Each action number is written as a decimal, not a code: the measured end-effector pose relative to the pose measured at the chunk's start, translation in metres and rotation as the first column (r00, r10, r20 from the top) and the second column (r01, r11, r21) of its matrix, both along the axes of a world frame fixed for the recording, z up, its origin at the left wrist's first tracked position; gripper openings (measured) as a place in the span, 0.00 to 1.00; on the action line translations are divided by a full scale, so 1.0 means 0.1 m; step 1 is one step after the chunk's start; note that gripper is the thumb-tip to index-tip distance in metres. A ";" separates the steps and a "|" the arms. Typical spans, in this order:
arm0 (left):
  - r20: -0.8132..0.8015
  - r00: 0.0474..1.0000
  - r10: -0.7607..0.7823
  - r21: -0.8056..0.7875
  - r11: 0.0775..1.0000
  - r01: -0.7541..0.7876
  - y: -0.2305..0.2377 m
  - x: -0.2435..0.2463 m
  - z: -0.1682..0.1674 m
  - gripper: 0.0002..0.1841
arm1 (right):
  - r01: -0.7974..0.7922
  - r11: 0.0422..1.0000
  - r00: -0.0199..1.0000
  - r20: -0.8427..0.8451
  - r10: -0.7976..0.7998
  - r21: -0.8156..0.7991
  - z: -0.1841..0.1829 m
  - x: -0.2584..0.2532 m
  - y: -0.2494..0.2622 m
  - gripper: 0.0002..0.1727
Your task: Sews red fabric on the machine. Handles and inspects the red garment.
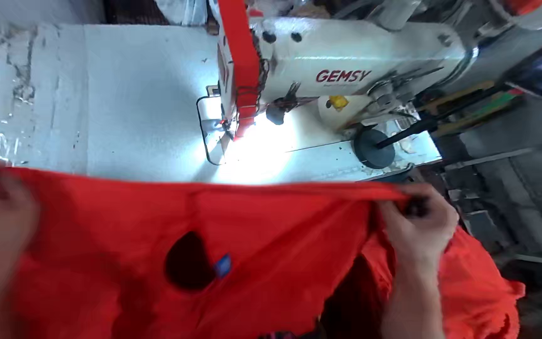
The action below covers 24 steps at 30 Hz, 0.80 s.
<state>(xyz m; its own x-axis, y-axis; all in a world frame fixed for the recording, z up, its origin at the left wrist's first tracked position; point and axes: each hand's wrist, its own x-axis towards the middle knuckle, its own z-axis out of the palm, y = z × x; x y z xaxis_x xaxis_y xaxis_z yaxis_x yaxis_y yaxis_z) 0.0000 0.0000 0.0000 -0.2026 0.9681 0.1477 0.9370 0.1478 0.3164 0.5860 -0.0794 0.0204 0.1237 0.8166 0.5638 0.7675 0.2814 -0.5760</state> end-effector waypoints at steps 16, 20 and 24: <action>0.101 0.752 -0.652 0.082 0.758 0.647 0.46 2.35 -0.59 0.27 | 0.136 0.934 0.956 0.290 -0.036 -0.332 -0.74 -0.66 1.20 0.13; -0.039 0.795 -0.605 0.068 0.793 0.606 0.42 2.31 -0.64 0.29 | 0.134 0.939 0.949 0.315 -0.029 -0.317 -0.72 -0.59 1.35 0.12; -0.046 0.811 -0.584 0.072 0.807 0.586 0.41 2.30 -0.68 0.30 | 0.237 0.816 0.936 0.350 -0.045 -0.527 -0.42 -0.93 1.30 0.14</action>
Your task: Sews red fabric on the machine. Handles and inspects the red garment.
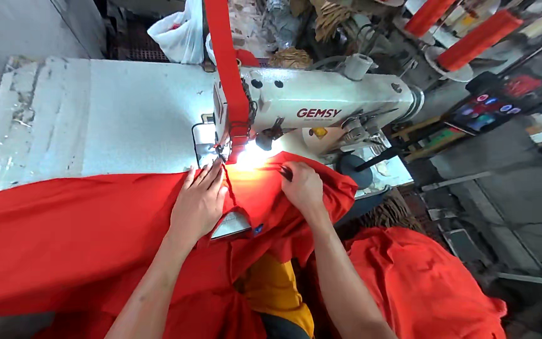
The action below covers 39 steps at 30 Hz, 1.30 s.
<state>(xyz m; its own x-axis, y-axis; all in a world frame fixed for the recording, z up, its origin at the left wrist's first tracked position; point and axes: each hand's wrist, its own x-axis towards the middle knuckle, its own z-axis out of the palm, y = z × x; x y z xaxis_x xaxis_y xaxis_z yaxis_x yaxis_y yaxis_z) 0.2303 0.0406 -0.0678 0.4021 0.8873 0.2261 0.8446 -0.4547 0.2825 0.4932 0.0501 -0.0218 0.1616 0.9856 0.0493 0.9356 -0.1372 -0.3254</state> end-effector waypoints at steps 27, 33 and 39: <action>0.039 0.997 -0.066 0.035 0.997 0.064 0.71 -0.13 0.08 0.26 | -0.340 0.936 0.941 0.042 0.337 0.090 -0.14 -1.05 -0.17 0.21; 0.447 0.856 0.258 -0.097 0.966 -0.241 0.26 0.18 0.43 0.17 | -0.347 0.916 0.929 -0.062 0.366 0.202 -0.23 -0.92 0.11 0.13; 0.361 0.910 0.204 0.032 0.972 -0.231 -0.09 0.12 0.06 0.16 | -0.406 0.883 0.885 -0.142 0.444 0.236 -0.29 -0.69 0.14 0.16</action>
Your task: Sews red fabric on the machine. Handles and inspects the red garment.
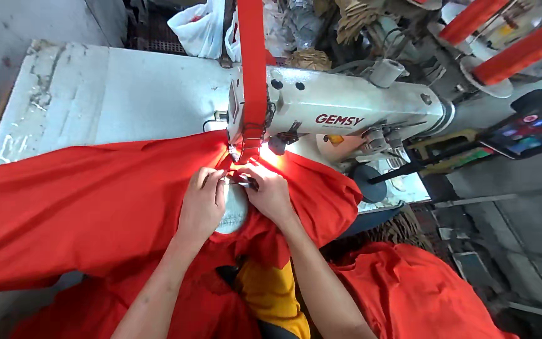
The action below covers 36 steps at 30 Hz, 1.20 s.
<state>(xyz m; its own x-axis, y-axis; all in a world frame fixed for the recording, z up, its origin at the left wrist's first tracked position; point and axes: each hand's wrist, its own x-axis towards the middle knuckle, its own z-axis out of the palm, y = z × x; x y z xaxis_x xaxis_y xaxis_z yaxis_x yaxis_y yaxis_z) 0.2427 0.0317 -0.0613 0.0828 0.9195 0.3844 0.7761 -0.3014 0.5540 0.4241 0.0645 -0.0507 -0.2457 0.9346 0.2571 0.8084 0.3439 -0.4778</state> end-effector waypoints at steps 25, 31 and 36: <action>-0.327 0.937 -0.121 -0.002 0.992 0.128 0.38 -0.17 0.02 0.21 | 0.026 0.960 0.964 0.246 -0.098 0.280 -0.10 -0.24 0.01 0.18; -0.336 0.932 -0.138 -0.102 0.989 0.110 0.16 -0.10 0.09 0.19 | -0.189 0.970 0.967 0.199 0.156 0.156 -0.03 0.10 0.41 0.10; -0.301 0.939 -0.167 -0.178 0.977 0.116 0.15 -0.08 0.14 0.20 | 0.078 0.994 0.954 0.296 -0.052 -0.077 0.45 -0.21 -0.04 0.16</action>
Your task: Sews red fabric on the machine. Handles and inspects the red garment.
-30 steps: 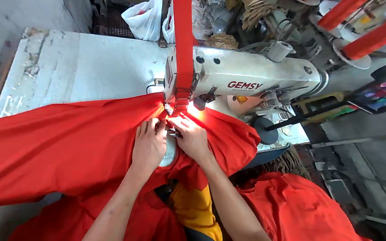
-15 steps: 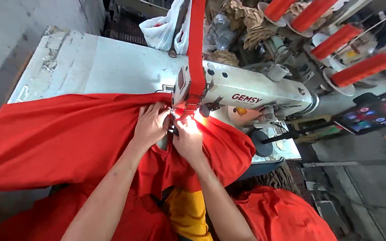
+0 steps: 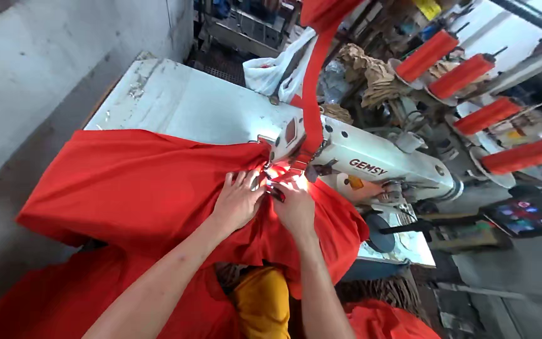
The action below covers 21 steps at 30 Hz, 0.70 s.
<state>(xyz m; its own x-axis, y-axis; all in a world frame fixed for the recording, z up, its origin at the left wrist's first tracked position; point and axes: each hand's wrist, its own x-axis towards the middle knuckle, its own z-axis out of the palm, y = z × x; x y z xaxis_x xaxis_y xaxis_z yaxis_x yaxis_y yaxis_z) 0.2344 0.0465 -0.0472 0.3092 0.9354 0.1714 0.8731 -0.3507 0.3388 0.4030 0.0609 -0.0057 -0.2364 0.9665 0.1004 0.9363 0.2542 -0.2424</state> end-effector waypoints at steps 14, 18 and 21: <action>-0.011 1.000 -0.020 0.021 1.000 0.020 0.08 -0.03 0.05 0.13 | -0.036 0.967 0.996 -0.075 0.057 0.253 -0.47 -0.05 -0.12 0.21; -0.003 1.000 0.020 0.064 0.998 -0.020 0.14 0.03 0.03 0.13 | -0.165 0.931 0.976 -0.080 0.201 0.325 -0.53 0.06 0.08 0.18; -0.011 0.983 0.181 0.023 0.983 -0.181 0.14 0.24 0.12 0.13 | -0.236 0.895 0.961 -0.048 0.274 0.378 -0.58 0.12 0.26 0.10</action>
